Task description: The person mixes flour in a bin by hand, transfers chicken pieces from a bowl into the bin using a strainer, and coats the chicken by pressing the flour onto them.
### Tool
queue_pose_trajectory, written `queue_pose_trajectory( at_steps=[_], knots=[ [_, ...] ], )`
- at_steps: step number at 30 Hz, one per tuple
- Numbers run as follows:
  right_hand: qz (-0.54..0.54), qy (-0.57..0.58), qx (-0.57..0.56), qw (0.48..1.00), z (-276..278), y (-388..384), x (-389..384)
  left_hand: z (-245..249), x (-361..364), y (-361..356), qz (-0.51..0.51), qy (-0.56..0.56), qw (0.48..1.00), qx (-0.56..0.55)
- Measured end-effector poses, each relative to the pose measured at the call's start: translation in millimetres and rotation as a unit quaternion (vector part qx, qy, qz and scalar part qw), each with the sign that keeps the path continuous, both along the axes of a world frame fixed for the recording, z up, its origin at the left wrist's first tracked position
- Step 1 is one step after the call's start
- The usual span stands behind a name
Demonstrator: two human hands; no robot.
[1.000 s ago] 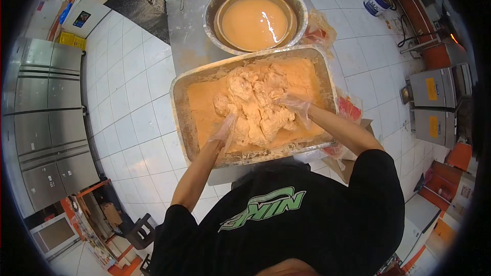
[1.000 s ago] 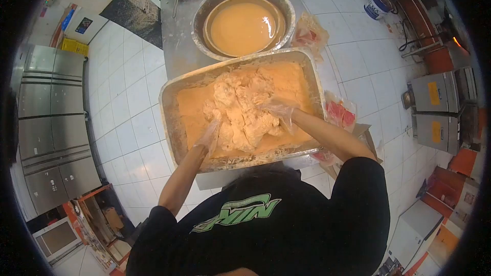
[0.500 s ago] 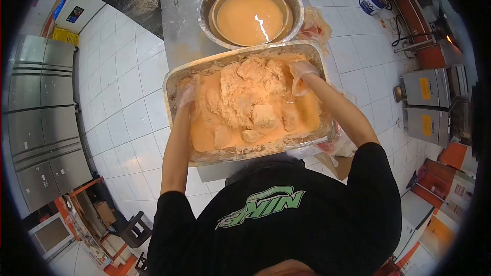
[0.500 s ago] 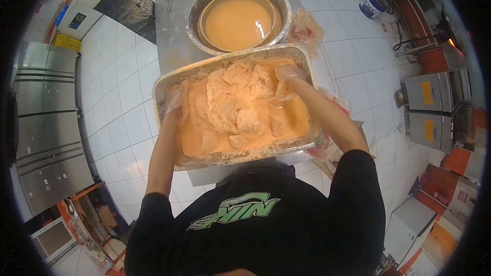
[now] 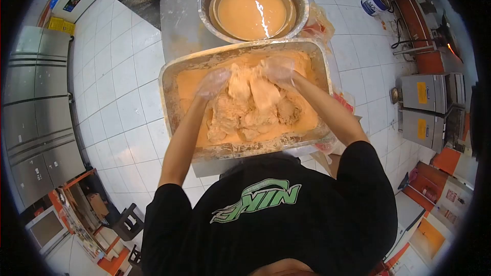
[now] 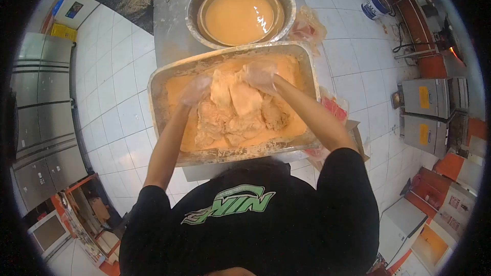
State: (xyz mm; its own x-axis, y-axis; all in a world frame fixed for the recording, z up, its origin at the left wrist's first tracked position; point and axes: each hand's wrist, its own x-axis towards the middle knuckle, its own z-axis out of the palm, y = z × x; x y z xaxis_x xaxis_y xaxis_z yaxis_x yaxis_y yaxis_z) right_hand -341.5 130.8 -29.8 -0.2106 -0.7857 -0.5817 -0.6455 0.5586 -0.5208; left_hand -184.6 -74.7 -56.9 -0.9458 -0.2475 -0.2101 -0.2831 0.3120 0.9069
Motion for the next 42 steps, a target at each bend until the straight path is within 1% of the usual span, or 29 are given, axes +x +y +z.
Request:
queue_pose_trajectory(
  at_steps=[1, 2, 4, 5, 6, 7, 8, 9, 11, 12, 13, 15, 17, 18, 19, 21, 22, 23, 24, 26, 28, 31, 32, 34, 35, 36, 38, 40, 42],
  knots=[
    [0.038, 0.058, -0.006, 0.998, 30, 6, 10, 7, 11, 0, -0.004, 0.020, 1.000, -0.006],
    [0.079, 0.095, -0.019, 0.992, 51, 17, 22, 17, 21, -2, -0.061, 0.043, 0.997, -0.019],
    [0.076, 0.124, -0.093, 0.985, 82, 45, 40, 44, 40, -7, -0.177, 0.087, 0.979, -0.046],
    [0.023, 0.034, -0.249, 0.968, 56, 63, 43, 58, 51, -8, -0.149, 0.039, 0.987, -0.045],
    [0.007, -0.053, -0.392, 0.918, 30, 81, 45, 71, 62, -8, -0.120, -0.009, 0.992, -0.044],
    [-0.077, -0.011, -0.320, 0.944, 38, 93, 48, 78, 73, -9, -0.090, -0.058, 0.993, -0.042],
    [-0.160, 0.032, -0.244, 0.956, 52, 103, 52, 50, 88, -18, -0.001, -0.097, 0.994, -0.057],
    [-0.240, 0.073, -0.164, 0.954, 60, 111, 54, -3, 107, -29, 0.088, -0.137, 0.984, -0.071],
    [-0.281, 0.108, -0.001, 0.953, 44, 117, 55, -13, 118, -24, 0.222, -0.187, 0.956, 0.031],
    [-0.299, 0.125, 0.080, 0.943, 40, 116, 53, -11, 121, -19, 0.263, -0.196, 0.933, 0.145],
    [-0.313, 0.082, 0.082, 0.943, 36, 113, 50, -10, 119, -16, 0.299, -0.202, 0.896, 0.257],
    [-0.343, -0.011, 0.088, 0.935, 70, 80, 53, -36, 114, -31, 0.196, -0.247, 0.908, 0.278],
    [-0.376, -0.226, 0.022, 0.898, -8, 76, 43, -53, 114, -36, 0.085, -0.241, 0.942, 0.219],
    [-0.383, -0.327, -0.014, 0.864, -35, 71, 35, -40, 105, -26, 0.027, -0.209, 0.966, 0.148],
    [-0.361, -0.344, 0.010, 0.867, -31, 62, 31, -28, 97, -15, -0.032, -0.176, 0.981, 0.074],
    [-0.314, -0.376, 0.057, 0.870, -16, 36, 27, -18, 84, 4, -0.048, -0.173, 0.980, 0.089],
    [-0.246, -0.409, 0.009, 0.879, -41, 35, 23, -7, 77, 17, -0.018, -0.172, 0.975, 0.136],
    [-0.177, -0.438, -0.038, 0.880, -89, 40, 18, 4, 71, 30, 0.012, -0.169, 0.968, 0.183],
    [-0.091, -0.426, -0.126, 0.891, -112, 44, 4, 24, 57, 44, 0.079, -0.160, 0.947, 0.266],
    [0.077, -0.342, -0.341, 0.872, -136, 53, -21, 34, 44, 46, 0.112, -0.150, 0.933, 0.307],
    [0.118, -0.275, -0.433, 0.850, -143, 64, -30, 32, 39, 34, 0.054, -0.162, 0.958, 0.229],
    [-0.029, -0.272, -0.374, 0.886, -96, 70, -33, 31, 33, 20, -0.036, -0.177, 0.978, 0.102],
    [-0.080, -0.269, -0.352, 0.893, -72, 73, -34, 43, 32, 22, -0.006, -0.128, 0.981, 0.147],
    [-0.096, -0.153, -0.197, 0.964, 2, 64, -28, 76, 28, 25, 0.055, -0.029, 0.970, 0.236],
    [-0.059, -0.035, -0.059, 0.996, 63, 42, -15, 61, 23, 5, -0.052, 0.016, 0.997, 0.063],
    [-0.020, 0.083, 0.083, 0.993, 92, 30, -8, 50, 24, -11, -0.043, 0.011, 0.999, 0.006],
    [-0.118, 0.122, 0.067, 0.983, 68, 41, -16, 29, 25, -43, -0.023, -0.007, 0.994, -0.109],
    [-0.300, 0.066, 0.042, 0.951, 11, 49, -36, -5, 30, -59, 0.137, -0.091, 0.986, 0.010],
    [-0.490, -0.061, -0.051, 0.868, -42, 49, -48, -38, 26, -62, 0.228, -0.112, 0.952, 0.169]
  ],
)
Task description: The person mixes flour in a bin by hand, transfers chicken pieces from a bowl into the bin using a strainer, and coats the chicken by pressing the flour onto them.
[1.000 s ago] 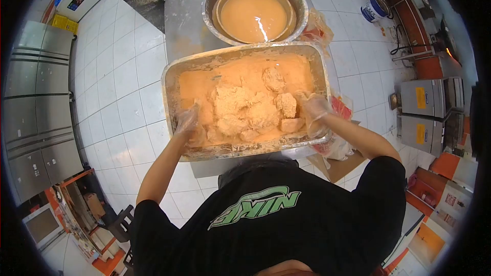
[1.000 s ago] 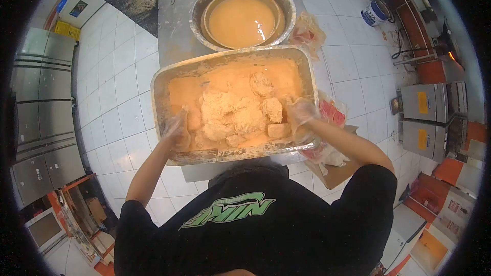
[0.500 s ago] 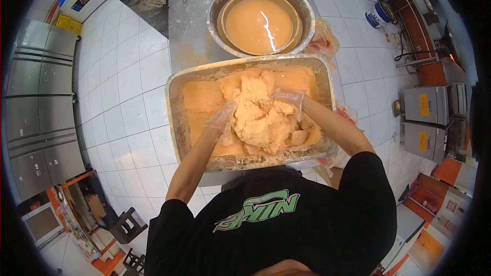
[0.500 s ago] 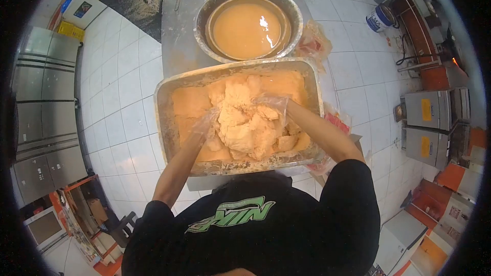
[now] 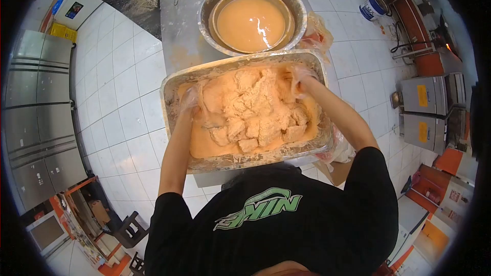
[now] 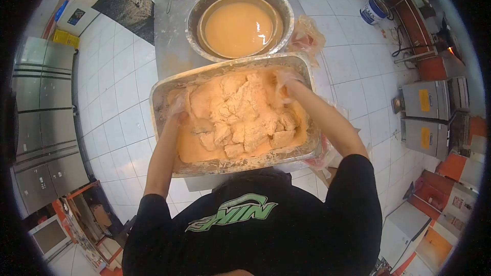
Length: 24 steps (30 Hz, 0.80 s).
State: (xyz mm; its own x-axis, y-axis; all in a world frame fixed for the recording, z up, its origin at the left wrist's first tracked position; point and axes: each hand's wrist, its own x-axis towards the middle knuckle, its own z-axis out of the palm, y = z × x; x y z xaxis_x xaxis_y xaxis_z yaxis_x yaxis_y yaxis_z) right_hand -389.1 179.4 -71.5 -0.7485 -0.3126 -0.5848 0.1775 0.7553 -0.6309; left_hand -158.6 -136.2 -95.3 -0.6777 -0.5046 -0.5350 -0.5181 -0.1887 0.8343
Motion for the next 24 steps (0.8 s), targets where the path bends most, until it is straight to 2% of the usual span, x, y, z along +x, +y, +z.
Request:
queue_pose_trajectory(
  at_steps=[2, 3, 4, 8, 11, 13, 14, 15, 16, 18, 19, 22, 23, 24],
  knots=[
    [-0.114, -0.052, -0.110, 0.986, -18, -13, 1, -13, -12, 5, -0.009, 0.029, 0.996, 0.086],
    [-0.159, -0.078, -0.117, 0.977, 10, -29, 13, -16, -18, 12, -0.020, 0.040, 0.993, 0.113],
    [-0.163, -0.128, -0.183, 0.961, -92, -22, -5, -14, -26, 20, -0.041, 0.048, 0.991, 0.117],
    [-0.098, -0.215, -0.236, 0.943, -38, -49, 30, -6, -54, 43, -0.118, 0.065, 0.989, 0.067],
    [0.023, -0.221, -0.233, 0.947, 19, -57, 47, 39, -49, 54, -0.168, 0.060, 0.984, -0.002],
    [0.167, -0.163, -0.181, 0.955, 54, -54, 55, 85, -31, 61, -0.206, 0.046, 0.976, -0.049],
    [0.293, -0.062, -0.117, 0.947, 56, -47, 63, 96, -19, 62, -0.254, 0.052, 0.962, -0.089],
    [0.402, 0.051, -0.053, 0.913, 57, -40, 72, 101, -6, 61, -0.308, 0.061, 0.940, -0.136],
    [0.503, 0.159, 0.014, 0.849, 60, -30, 80, 84, 8, 55, -0.382, 0.096, 0.887, -0.239],
    [0.463, 0.241, -0.219, 0.824, 68, -1, 100, 100, 35, 52, -0.349, 0.047, 0.914, -0.202],
    [0.433, 0.276, -0.332, 0.792, 74, 14, 110, 106, 48, 52, -0.331, 0.022, 0.925, -0.183],
    [0.290, 0.256, -0.085, 0.918, 124, 52, 119, 88, 80, 55, -0.146, -0.148, 0.952, -0.224],
    [0.307, 0.199, 0.066, 0.928, 123, 53, 117, 89, 87, 61, -0.114, -0.183, 0.965, -0.151],
    [0.314, 0.137, 0.215, 0.915, 120, 53, 114, 90, 91, 67, -0.082, -0.217, 0.970, -0.076]
  ],
)
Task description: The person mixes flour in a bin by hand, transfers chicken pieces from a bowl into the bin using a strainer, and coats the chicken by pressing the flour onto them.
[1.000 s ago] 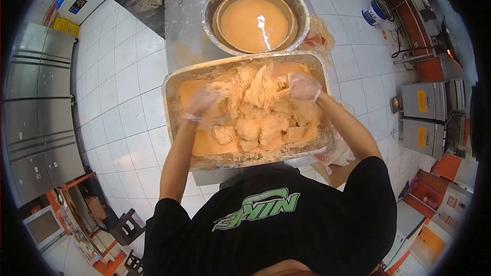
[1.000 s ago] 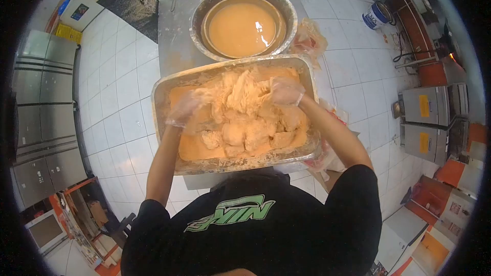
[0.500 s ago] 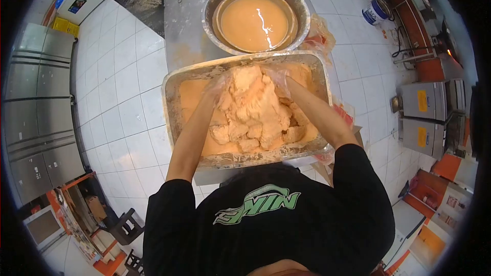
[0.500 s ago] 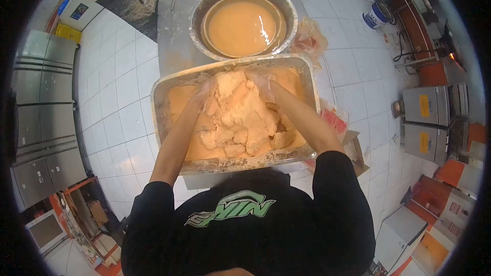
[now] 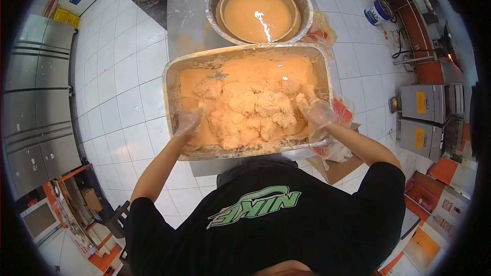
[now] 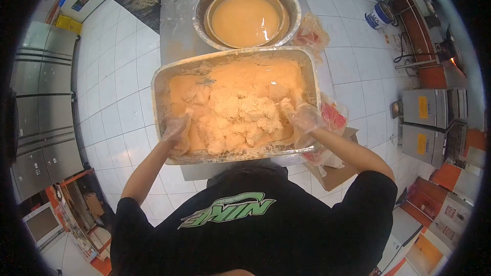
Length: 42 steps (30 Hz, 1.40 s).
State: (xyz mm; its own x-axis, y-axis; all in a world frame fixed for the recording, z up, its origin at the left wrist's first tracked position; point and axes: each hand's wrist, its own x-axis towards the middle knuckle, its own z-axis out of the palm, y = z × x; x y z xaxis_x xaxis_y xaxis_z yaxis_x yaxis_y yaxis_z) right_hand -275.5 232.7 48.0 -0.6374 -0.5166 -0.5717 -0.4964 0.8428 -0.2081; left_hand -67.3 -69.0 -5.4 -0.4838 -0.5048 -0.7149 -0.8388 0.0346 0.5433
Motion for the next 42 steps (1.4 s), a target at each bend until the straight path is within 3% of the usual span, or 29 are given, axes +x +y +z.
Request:
queue_pose_trajectory(
  at_steps=[2, 4, 7, 9, 10, 12, 13, 14, 15, 18, 20, 22, 24, 26, 28, 29, 30, 32, 34, 38, 42],
  knots=[
    [0.003, -0.037, 0.177, 0.984, -7, -2, -10, -21, 8, 3, 0.078, -0.017, 0.981, 0.175],
    [0.010, -0.110, 0.163, 0.980, -17, -8, -19, -79, 22, -5, 0.134, 0.017, 0.913, 0.386],
    [-0.135, -0.271, -0.016, 0.953, -39, -13, -14, 26, -25, 37, 0.024, -0.067, 0.956, 0.284],
    [-0.255, -0.372, -0.166, 0.877, -60, -18, -9, -79, -13, 16, -0.261, 0.039, 0.936, 0.234],
    [-0.310, -0.414, -0.238, 0.822, -72, -21, -10, -95, -22, 17, -0.214, 0.041, 0.939, 0.267],
    [-0.372, -0.489, -0.194, 0.764, -123, -25, -16, -120, -37, 36, -0.117, 0.043, 0.932, 0.340],
    [-0.399, -0.521, -0.172, 0.735, -136, -25, -24, -158, -39, 37, -0.092, 0.056, 0.928, 0.358],
    [-0.378, -0.513, -0.203, 0.743, -135, -24, -29, -149, -51, 44, -0.081, 0.061, 0.927, 0.360],
    [-0.355, -0.504, -0.234, 0.752, -133, -24, -37, -109, -71, 46, -0.090, 0.058, 0.931, 0.348],
    [-0.184, -0.371, -0.320, 0.852, -153, -15, -62, -2, -105, 43, -0.178, 0.057, 0.942, 0.278],
    [-0.076, -0.228, -0.337, 0.910, -135, -20, -64, -18, -118, 19, -0.356, 0.100, 0.909, 0.193],
    [-0.017, -0.083, -0.303, 0.949, -49, -52, -49, 13, -114, 18, -0.334, 0.231, 0.902, 0.149],
    [-0.044, -0.109, -0.345, 0.931, -25, -59, -50, 51, -105, 16, -0.200, 0.335, 0.913, 0.115],
    [-0.073, -0.082, -0.329, 0.938, -27, -58, -54, 49, -95, -9, -0.169, 0.336, 0.925, 0.049],
    [-0.101, 0.003, -0.252, 0.962, -51, -43, -73, 11, -81, -48, -0.126, 0.166, 0.977, -0.043],
    [-0.148, -0.037, -0.247, 0.957, -86, -31, -88, -11, -75, -61, -0.082, 0.115, 0.988, -0.057],
    [-0.194, -0.078, -0.241, 0.948, -136, -17, -104, -39, -70, -72, -0.034, 0.105, 0.993, -0.040],
    [-0.330, -0.169, -0.250, 0.895, -160, -17, -110, -111, -66, -94, 0.078, 0.230, 0.961, 0.130],
    [-0.497, -0.258, -0.272, 0.783, -142, -44, -102, -199, -67, -118, 0.092, 0.309, 0.903, 0.283],
    [-0.317, -0.399, -0.348, 0.787, -124, -87, -88, -135, -106, -58, 0.168, 0.265, 0.891, 0.329],
    [-0.326, -0.409, -0.300, 0.798, -108, -108, -78, -109, -128, -17, 0.174, 0.224, 0.892, 0.351]
  ],
)
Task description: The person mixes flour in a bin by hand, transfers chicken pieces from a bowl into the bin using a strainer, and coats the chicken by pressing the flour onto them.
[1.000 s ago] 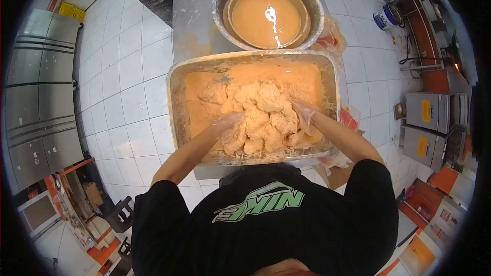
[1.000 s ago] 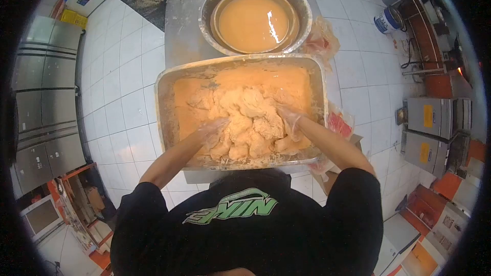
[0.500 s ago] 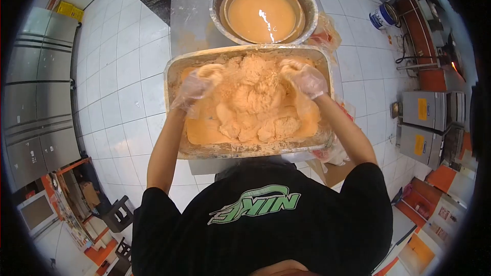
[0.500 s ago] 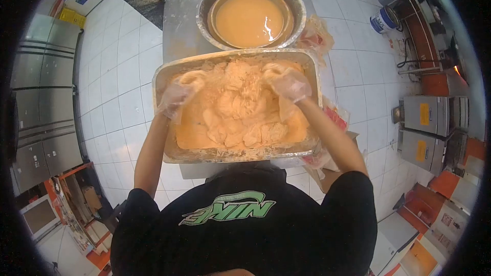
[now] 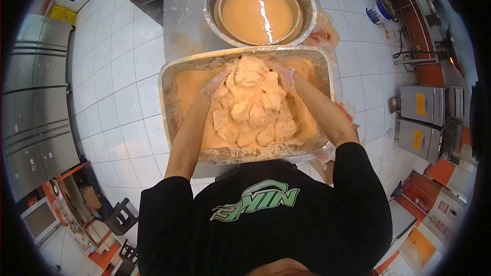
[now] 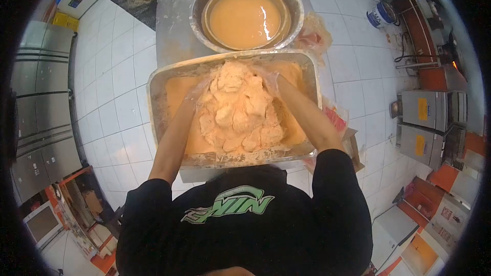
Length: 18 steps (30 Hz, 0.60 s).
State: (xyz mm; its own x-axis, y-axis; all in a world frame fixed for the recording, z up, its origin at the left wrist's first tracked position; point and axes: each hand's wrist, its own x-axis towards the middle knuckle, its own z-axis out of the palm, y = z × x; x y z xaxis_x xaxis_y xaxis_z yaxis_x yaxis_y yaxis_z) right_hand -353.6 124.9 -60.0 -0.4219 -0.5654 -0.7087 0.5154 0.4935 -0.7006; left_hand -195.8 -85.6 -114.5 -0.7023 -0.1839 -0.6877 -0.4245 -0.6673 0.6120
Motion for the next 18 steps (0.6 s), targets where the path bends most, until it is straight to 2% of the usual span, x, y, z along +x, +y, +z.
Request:
queue_pose_trajectory(
  at_steps=[2, 4, 5, 6, 7, 8, 9, 10, 12, 13, 14, 16, 18],
  knots=[
    [0.024, 0.008, 0.051, 0.998, 19, 3, 4, 26, 6, 11, -0.014, -0.036, 0.999, -0.010],
    [0.097, 0.043, 0.091, 0.990, 37, 14, 7, 68, 11, 19, -0.075, -0.063, 0.993, -0.064],
    [0.217, 0.138, 0.090, 0.962, 26, 27, 5, 95, 13, 22, -0.165, -0.033, 0.976, -0.139],
    [0.320, 0.242, 0.088, 0.912, 17, 40, 3, 122, 15, 25, -0.244, -0.001, 0.945, -0.218],
    [0.397, 0.296, 0.084, 0.864, 37, 46, 8, 136, 19, 28, -0.323, 0.031, 0.900, -0.292],
    [0.465, 0.352, 0.077, 0.809, 59, 51, 14, 126, 29, 25, -0.351, 0.099, 0.860, -0.356],
    [0.506, 0.370, 0.070, 0.776, 108, 53, 28, 106, 43, 15, -0.376, 0.166, 0.810, -0.418],
    [0.474, 0.468, 0.005, 0.746, 99, 66, 35, 96, 54, 8, -0.398, 0.232, 0.751, -0.474],
    [0.387, 0.640, -0.124, 0.652, 69, 109, 39, 131, 66, 6, -0.344, 0.151, 0.798, -0.472],
    [0.351, 0.565, -0.007, 0.747, 74, 125, 47, 144, 72, 5, -0.316, 0.110, 0.818, -0.468],
    [0.307, 0.488, 0.082, 0.813, 72, 139, 52, 136, 80, 0, -0.334, -0.005, 0.820, -0.465],
    [0.209, 0.314, 0.223, 0.899, 49, 161, 62, 107, 97, -7, -0.352, -0.234, 0.791, -0.442],
    [0.040, 0.084, 0.240, 0.966, -3, 181, 72, 102, 120, 10, -0.268, -0.121, 0.928, -0.228]
  ],
)
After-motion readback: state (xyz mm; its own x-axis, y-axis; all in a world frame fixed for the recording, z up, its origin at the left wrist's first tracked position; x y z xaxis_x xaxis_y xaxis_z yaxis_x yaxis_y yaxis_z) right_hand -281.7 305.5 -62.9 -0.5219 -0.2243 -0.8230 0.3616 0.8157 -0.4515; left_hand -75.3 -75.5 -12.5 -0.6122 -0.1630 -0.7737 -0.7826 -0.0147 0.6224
